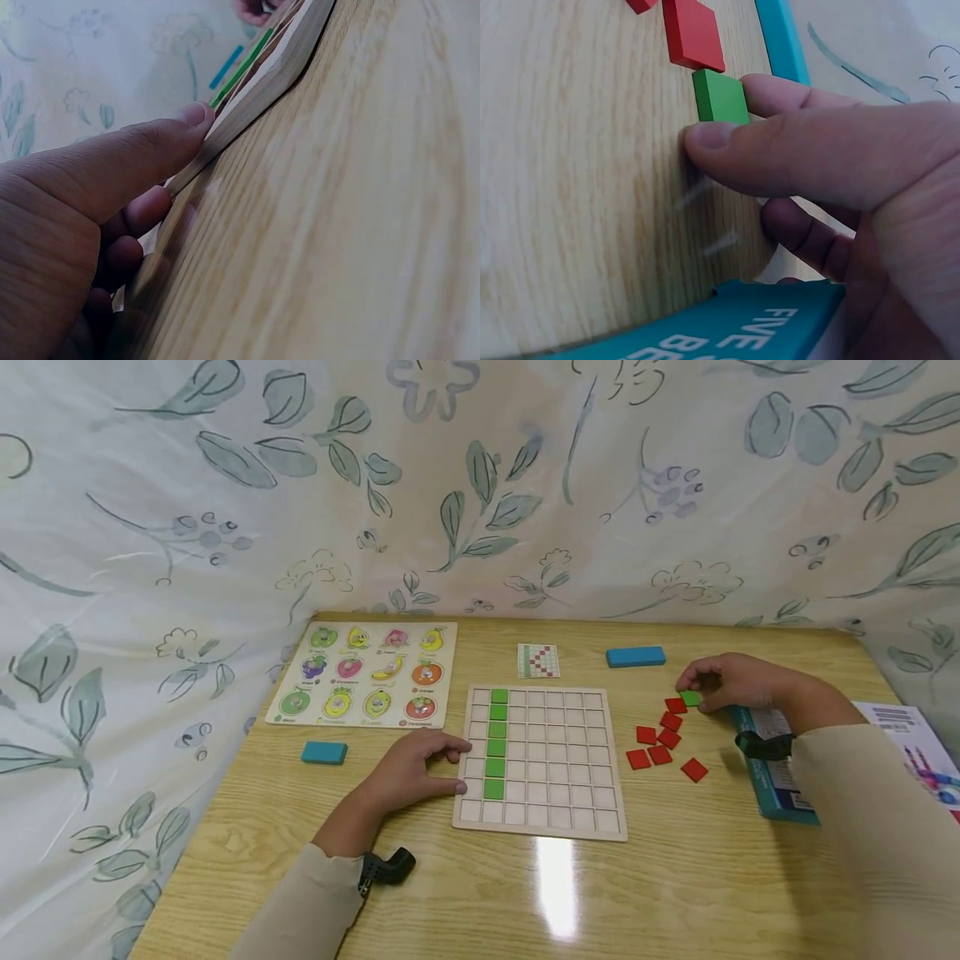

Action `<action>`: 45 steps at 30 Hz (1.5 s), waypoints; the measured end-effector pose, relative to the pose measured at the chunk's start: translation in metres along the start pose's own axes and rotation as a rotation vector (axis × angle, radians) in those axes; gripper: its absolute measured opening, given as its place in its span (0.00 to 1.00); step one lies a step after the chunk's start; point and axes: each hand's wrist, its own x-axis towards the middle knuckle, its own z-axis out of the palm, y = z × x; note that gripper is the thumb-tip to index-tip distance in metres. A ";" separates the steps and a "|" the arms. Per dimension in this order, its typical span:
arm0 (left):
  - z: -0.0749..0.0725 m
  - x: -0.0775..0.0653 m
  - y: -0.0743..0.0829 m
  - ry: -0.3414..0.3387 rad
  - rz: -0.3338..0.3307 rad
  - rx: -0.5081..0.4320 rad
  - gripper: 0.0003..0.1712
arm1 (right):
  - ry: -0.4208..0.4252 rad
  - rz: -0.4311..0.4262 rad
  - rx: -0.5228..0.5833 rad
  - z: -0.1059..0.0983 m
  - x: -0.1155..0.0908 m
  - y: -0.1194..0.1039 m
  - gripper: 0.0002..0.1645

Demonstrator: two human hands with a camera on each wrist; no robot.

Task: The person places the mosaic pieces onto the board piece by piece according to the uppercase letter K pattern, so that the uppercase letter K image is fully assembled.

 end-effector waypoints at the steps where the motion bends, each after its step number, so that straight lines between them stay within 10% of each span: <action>1: 0.000 0.000 0.000 -0.001 0.000 -0.001 0.30 | 0.001 0.004 0.000 0.000 0.000 -0.001 0.19; 16: -0.002 0.001 0.002 -0.008 -0.020 -0.009 0.30 | 0.053 0.029 -0.036 -0.006 -0.012 -0.022 0.18; 45: 0.002 0.000 -0.002 0.008 0.002 0.012 0.30 | 0.088 -0.217 0.091 0.037 -0.016 -0.087 0.19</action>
